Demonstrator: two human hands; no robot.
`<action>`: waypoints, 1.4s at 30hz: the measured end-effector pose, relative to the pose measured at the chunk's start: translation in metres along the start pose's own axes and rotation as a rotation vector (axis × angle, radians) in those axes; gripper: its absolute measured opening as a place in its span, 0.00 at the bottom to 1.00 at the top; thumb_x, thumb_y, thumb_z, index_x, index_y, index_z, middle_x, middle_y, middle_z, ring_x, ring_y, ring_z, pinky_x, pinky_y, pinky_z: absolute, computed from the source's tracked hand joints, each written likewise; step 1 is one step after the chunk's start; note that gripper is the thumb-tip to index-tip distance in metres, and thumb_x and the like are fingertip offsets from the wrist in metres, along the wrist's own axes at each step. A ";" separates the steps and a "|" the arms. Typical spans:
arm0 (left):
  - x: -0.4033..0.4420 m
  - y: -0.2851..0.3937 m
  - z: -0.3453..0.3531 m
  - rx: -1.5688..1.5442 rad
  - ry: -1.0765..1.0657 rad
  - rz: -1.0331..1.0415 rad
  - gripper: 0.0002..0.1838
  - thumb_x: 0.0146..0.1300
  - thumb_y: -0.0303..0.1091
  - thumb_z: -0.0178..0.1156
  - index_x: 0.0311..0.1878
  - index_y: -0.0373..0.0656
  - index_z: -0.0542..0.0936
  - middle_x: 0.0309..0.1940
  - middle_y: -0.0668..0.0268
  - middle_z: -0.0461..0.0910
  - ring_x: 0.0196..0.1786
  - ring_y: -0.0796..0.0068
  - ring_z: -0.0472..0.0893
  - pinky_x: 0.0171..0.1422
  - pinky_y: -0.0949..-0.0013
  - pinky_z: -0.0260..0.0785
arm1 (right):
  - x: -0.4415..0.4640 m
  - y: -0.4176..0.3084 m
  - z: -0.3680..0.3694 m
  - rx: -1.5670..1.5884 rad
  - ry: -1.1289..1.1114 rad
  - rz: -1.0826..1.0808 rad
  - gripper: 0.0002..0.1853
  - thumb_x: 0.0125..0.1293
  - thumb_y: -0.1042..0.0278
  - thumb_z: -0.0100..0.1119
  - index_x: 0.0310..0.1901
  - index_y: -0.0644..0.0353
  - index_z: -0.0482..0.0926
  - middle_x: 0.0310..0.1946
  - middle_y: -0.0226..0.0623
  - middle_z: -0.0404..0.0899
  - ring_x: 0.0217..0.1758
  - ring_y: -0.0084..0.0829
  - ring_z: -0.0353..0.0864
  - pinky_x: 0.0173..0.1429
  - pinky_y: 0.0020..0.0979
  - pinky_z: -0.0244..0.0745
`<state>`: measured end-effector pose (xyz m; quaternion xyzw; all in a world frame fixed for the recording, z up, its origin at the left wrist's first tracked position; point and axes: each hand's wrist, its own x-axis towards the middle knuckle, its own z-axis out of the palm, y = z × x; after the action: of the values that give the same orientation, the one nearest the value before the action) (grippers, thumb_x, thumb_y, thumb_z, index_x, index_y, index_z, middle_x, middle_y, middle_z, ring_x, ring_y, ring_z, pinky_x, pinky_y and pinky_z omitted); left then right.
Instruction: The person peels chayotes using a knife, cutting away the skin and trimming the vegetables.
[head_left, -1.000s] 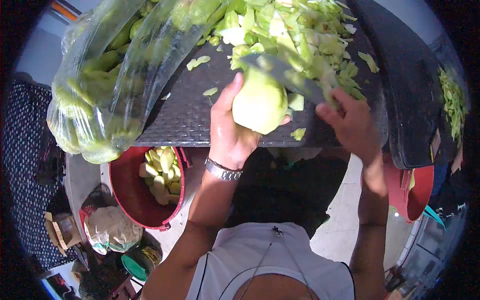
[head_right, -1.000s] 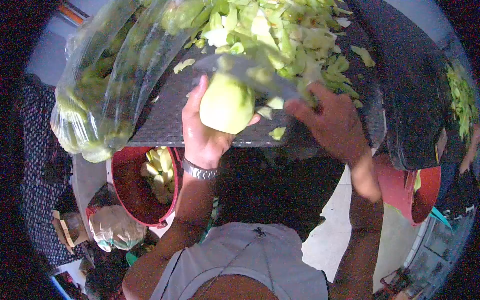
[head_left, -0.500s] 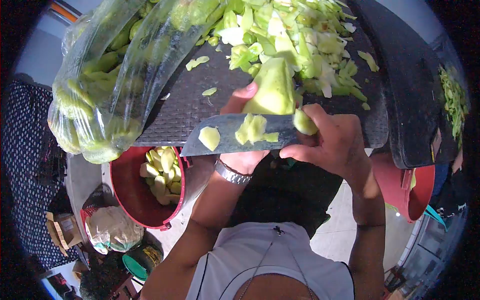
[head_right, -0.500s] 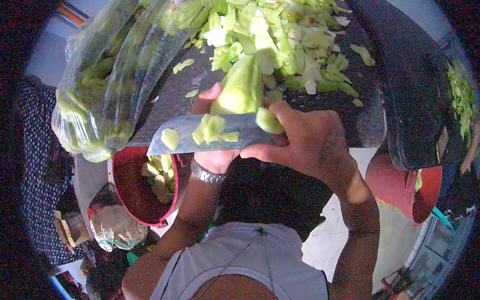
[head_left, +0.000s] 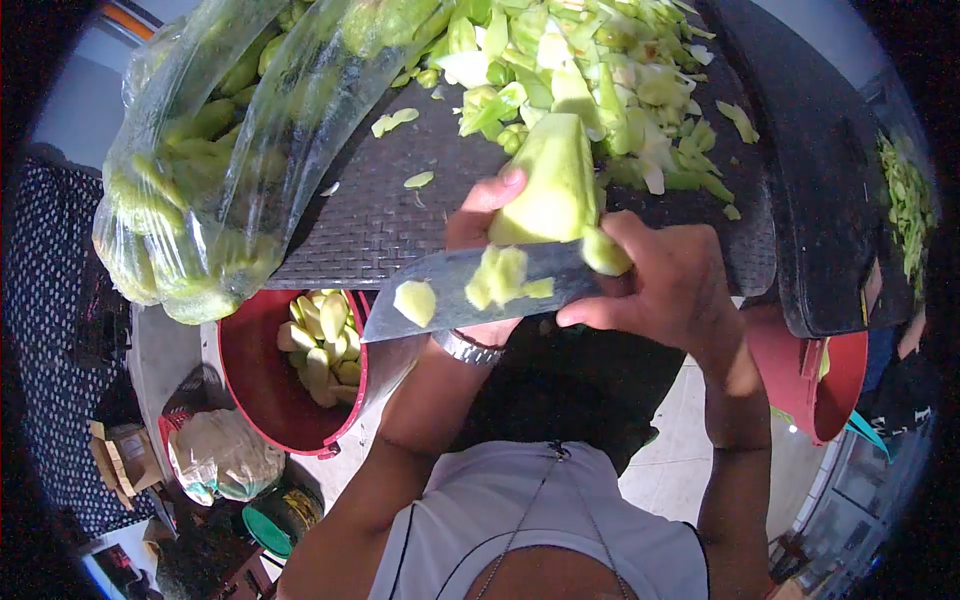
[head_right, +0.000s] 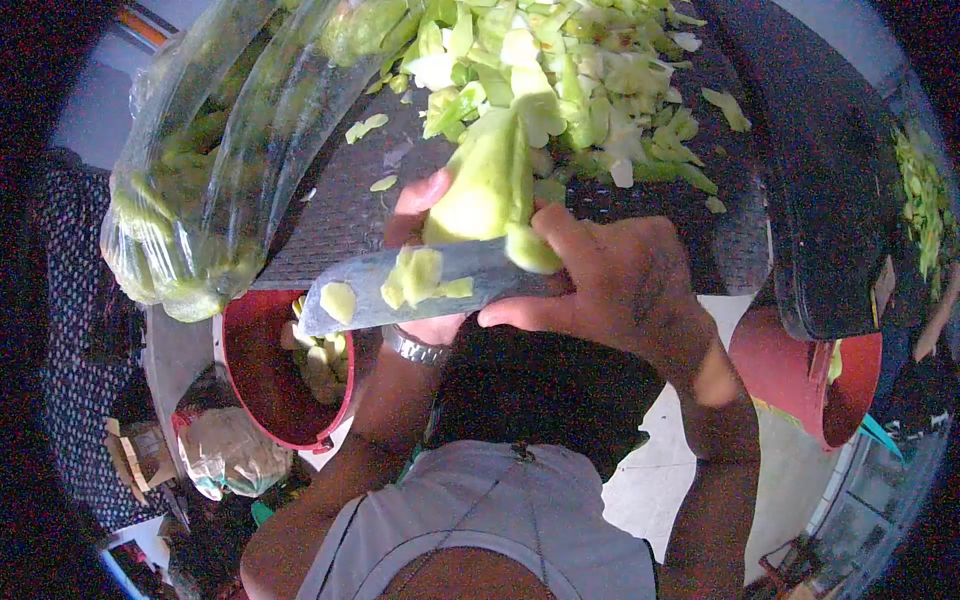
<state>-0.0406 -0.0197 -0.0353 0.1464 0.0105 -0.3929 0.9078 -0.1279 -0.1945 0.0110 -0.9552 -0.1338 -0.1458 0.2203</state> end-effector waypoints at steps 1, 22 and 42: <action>-0.002 0.002 -0.006 -0.084 0.018 -0.012 0.29 0.69 0.48 0.58 0.64 0.34 0.75 0.50 0.50 0.85 0.49 0.57 0.87 0.56 0.54 0.81 | 0.000 0.005 -0.002 0.011 -0.024 0.023 0.35 0.48 0.37 0.80 0.44 0.60 0.79 0.16 0.34 0.76 0.21 0.41 0.83 0.30 0.38 0.78; -0.015 0.013 0.001 0.209 -0.001 0.203 0.35 0.69 0.43 0.59 0.75 0.36 0.65 0.65 0.53 0.76 0.62 0.60 0.81 0.68 0.57 0.76 | 0.009 0.032 -0.008 0.038 -0.015 0.394 0.35 0.59 0.29 0.67 0.45 0.59 0.78 0.20 0.44 0.82 0.27 0.51 0.87 0.33 0.48 0.79; -0.014 0.013 -0.011 0.047 -0.131 0.003 0.37 0.68 0.56 0.56 0.70 0.38 0.70 0.59 0.48 0.79 0.55 0.41 0.83 0.50 0.39 0.82 | 0.010 0.079 -0.009 0.072 0.107 0.400 0.26 0.70 0.41 0.62 0.43 0.62 0.80 0.24 0.44 0.83 0.29 0.54 0.86 0.37 0.47 0.81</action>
<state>-0.0396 0.0021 -0.0408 0.1415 -0.0584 -0.4006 0.9034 -0.0956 -0.2650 -0.0085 -0.9451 0.0653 -0.1449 0.2855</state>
